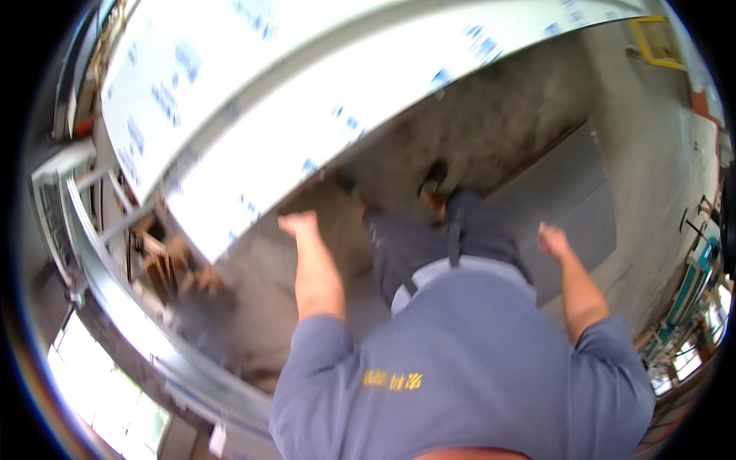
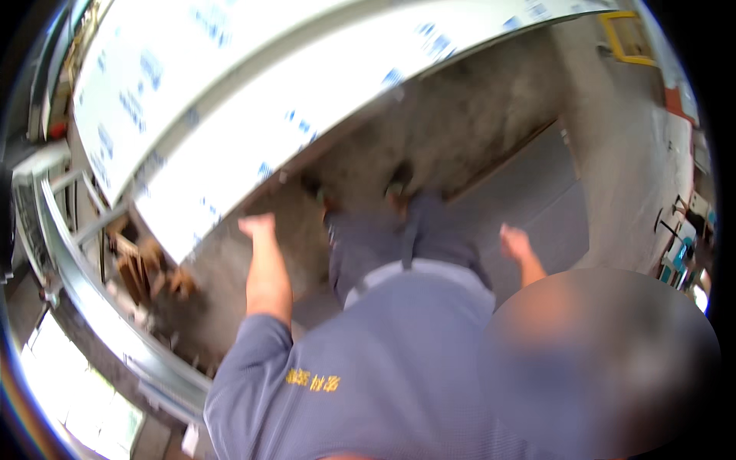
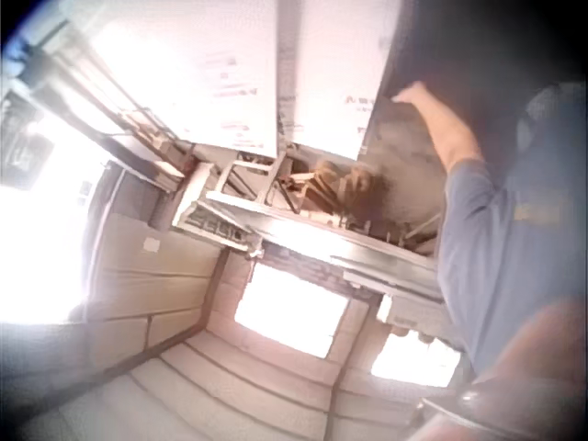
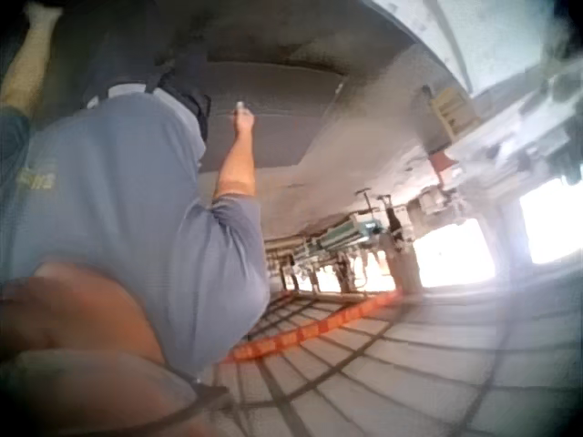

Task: The person moves white boards between stacks and then wipes them down using a cloth and a liquid from a bottle.

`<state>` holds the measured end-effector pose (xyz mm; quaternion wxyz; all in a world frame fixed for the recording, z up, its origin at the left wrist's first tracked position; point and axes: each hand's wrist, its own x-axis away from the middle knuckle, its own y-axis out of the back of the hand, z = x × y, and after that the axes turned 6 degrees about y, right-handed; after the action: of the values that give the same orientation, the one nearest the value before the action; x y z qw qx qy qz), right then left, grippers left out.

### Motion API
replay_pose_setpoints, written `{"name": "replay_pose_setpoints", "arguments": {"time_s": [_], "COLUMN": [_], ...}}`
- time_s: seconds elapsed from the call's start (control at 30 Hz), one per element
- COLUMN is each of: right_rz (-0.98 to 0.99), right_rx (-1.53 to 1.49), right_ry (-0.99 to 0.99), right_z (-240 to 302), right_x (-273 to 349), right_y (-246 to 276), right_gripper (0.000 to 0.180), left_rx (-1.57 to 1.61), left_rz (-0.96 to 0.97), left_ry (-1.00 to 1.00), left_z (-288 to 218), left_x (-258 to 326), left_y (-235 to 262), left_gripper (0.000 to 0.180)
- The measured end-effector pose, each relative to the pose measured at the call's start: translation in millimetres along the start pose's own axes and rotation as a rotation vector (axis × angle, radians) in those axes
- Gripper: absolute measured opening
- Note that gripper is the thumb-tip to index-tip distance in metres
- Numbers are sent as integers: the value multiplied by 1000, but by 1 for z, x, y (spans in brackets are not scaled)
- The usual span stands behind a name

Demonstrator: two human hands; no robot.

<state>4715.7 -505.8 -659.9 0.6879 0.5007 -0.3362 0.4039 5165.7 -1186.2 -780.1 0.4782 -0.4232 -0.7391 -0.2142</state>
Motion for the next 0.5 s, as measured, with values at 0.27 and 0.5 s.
{"name": "replay_pose_setpoints", "arguments": {"time_s": [0.27, 0.5], "right_rz": [-109, -93], "right_rx": [-736, -638], "right_ry": [-338, 163], "right_z": [-37, 55], "right_x": [28, -82], "right_y": [41, 159], "right_gripper": [28, 36], "left_rx": [-905, -1321], "left_rz": [282, 637], "left_ry": [346, 246], "left_z": [166, 306], "left_x": [174, 233], "left_y": [7, -262], "left_gripper": [52, 38]}}
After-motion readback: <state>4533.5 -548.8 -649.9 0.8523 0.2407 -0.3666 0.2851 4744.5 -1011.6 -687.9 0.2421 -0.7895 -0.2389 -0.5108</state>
